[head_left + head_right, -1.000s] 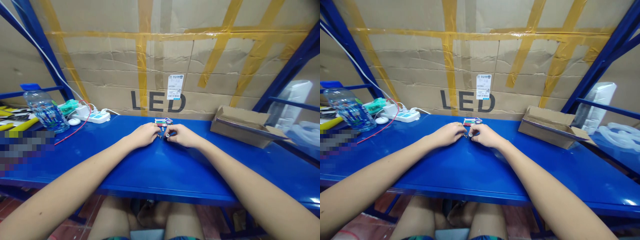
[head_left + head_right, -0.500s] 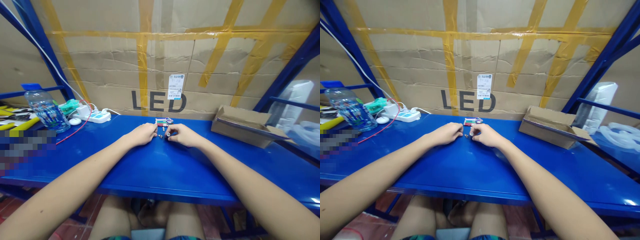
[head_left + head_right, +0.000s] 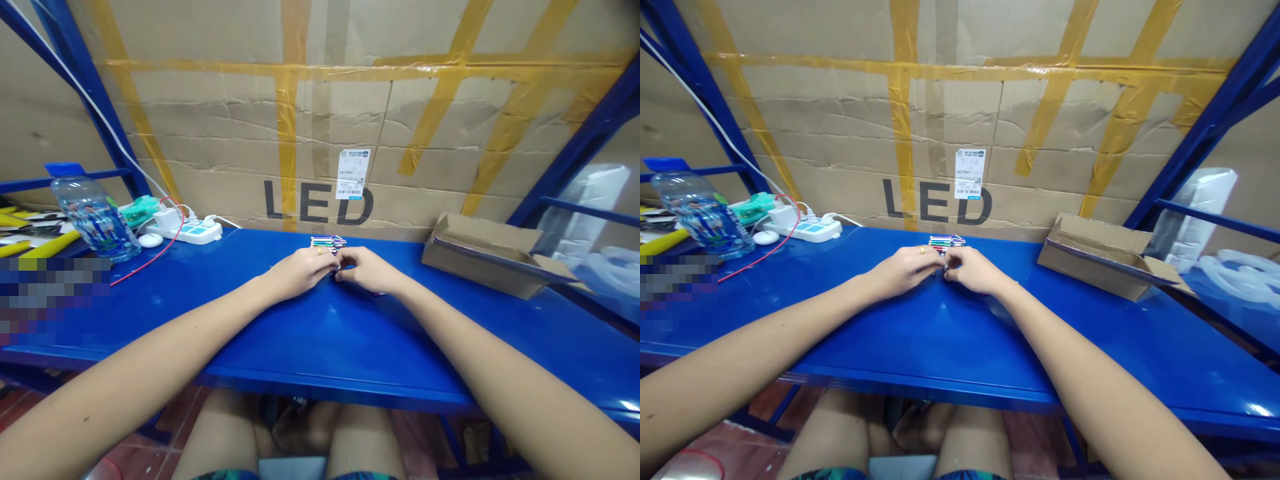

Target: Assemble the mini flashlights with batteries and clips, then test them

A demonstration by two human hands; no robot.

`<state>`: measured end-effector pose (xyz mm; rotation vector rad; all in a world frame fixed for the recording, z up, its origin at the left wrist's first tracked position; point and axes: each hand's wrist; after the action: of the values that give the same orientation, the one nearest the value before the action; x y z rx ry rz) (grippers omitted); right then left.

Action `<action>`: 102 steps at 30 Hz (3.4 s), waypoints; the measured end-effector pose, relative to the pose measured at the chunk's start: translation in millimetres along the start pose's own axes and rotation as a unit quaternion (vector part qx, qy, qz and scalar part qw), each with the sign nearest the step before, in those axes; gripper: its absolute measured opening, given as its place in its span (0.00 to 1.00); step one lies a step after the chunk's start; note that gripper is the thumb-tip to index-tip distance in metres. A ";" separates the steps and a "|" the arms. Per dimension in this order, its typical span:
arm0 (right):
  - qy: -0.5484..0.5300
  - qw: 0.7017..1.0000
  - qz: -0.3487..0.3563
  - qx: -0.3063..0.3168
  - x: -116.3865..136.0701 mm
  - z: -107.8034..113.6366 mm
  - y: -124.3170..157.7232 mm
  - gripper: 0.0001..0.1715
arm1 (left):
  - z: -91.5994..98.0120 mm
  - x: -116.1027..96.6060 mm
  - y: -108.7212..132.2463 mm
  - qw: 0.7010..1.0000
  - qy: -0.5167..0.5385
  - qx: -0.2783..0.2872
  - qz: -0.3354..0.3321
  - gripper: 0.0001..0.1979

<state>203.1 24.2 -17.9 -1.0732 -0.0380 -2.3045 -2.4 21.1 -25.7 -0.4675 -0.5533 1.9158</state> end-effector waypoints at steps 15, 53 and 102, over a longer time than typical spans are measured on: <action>-0.043 0.999 -0.023 0.004 2.2 -1.3 0.1 0.07 | 6.4 23.9 7.4 0.980 -0.069 0.142 0.120 0.12; -0.044 0.999 0.006 -0.015 -1.8 -4.2 -2.4 0.06 | 4.3 -2.1 -1.6 1.000 0.003 0.007 0.016 0.11; -0.031 0.981 0.100 -0.163 7.5 -5.2 0.8 0.06 | 7.1 -4.6 -0.8 0.941 0.245 -0.077 0.220 0.07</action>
<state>196.2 18.4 -16.3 -1.2470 0.4177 -2.1384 -4.0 16.0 -19.0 -1.2147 -0.2805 2.0689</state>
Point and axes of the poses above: each hand's wrist, its own y-axis away from the middle knuckle, its own z-axis out of the back of the hand, x = y × z, and after that the axes turned 1 degree about x, right-handed
